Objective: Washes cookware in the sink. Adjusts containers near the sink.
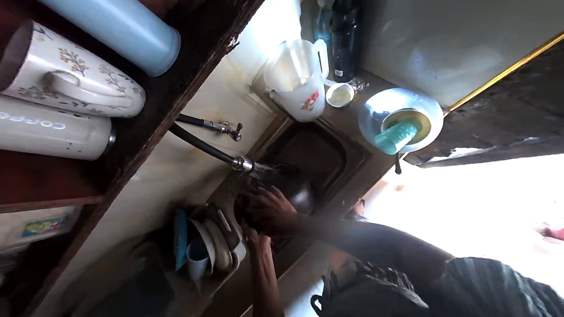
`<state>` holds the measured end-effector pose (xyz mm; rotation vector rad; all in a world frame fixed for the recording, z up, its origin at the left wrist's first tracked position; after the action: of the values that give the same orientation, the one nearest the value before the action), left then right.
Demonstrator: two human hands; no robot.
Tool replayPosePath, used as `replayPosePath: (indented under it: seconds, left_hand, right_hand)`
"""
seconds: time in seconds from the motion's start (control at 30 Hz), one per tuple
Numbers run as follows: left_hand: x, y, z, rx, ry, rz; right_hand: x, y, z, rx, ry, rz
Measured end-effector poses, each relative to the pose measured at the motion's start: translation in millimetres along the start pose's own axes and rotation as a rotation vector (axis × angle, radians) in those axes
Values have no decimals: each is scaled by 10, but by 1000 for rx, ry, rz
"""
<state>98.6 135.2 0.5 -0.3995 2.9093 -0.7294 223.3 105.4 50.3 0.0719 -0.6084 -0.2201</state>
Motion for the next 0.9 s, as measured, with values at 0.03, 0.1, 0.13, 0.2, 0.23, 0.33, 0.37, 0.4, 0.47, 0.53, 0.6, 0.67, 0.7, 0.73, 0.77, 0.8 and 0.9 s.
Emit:
replayPosePath:
  seconds: [0.03,0.1,0.13,0.2,0.23,0.33,0.37,0.4,0.47,0.53,0.6,0.67,0.7,0.73,0.77,0.8,0.9]
  left_hand:
    - [67,59,-6,11,-62,-22]
    - [117,58,13,41,-139,23]
    - [101,31,48,56,-126,22]
    - [112,-90,147,99,-74,6]
    - [59,-142,183,107,-60,9]
    - [-129,-120,210,84,-61,-5]
    - [-166,-92,231,93,-85,-20]
    - [-204,-63,236,108,-124,-25]
    - [-210,-7,186,126,-190,-24]
    - [-195,52,128,93,-240,81]
    - [-158,22,151,83,-225,108]
    - [-86,-99,225,98,-198,112]
    - [-93,-136,255,105,-193,118]
    - [-93,-165,291,119,-191,126]
    - [-71,-203,328,149,-194,145]
    - [-29,-247,356,191,-183,161]
    - [128,-189,321,271,-102,212]
  right_hand:
    - [-5,-200,-110,3,-2,-101]
    - [6,-286,-618,-209,66,-118]
    - [72,-169,-908,-370,110,-72]
    - [163,82,-1353,-623,146,122]
    - [161,212,-1487,-647,111,189]
    - [44,435,-1032,-433,1,152]
    - [47,353,-675,-304,-27,102]
    - [67,189,-372,-187,-56,39]
    - [49,-235,-173,-52,-87,-188]
    - [124,-496,-542,-216,-49,-331]
    - [282,-493,-1187,-570,73,-291]
    - [421,-432,-1671,-841,294,-201]
    - [464,-393,-1845,-911,419,-202]
    - [488,-349,-2005,-945,480,-212]
    - [509,-308,-2122,-930,476,-200]
    - [539,-270,-2205,-894,444,-192]
    - [624,-183,-2355,-849,424,-228]
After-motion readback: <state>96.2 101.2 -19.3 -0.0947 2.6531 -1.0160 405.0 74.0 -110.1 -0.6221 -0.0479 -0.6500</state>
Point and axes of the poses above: each hand's wrist, its own y-axis towards the middle knuckle, its own x-axis out of the back of the hand, z = x × y, the point moved 7 cm from there along y, towards the middle knuckle, and after that the axes turned 9 degrees about -z, right-handed, at the moved point
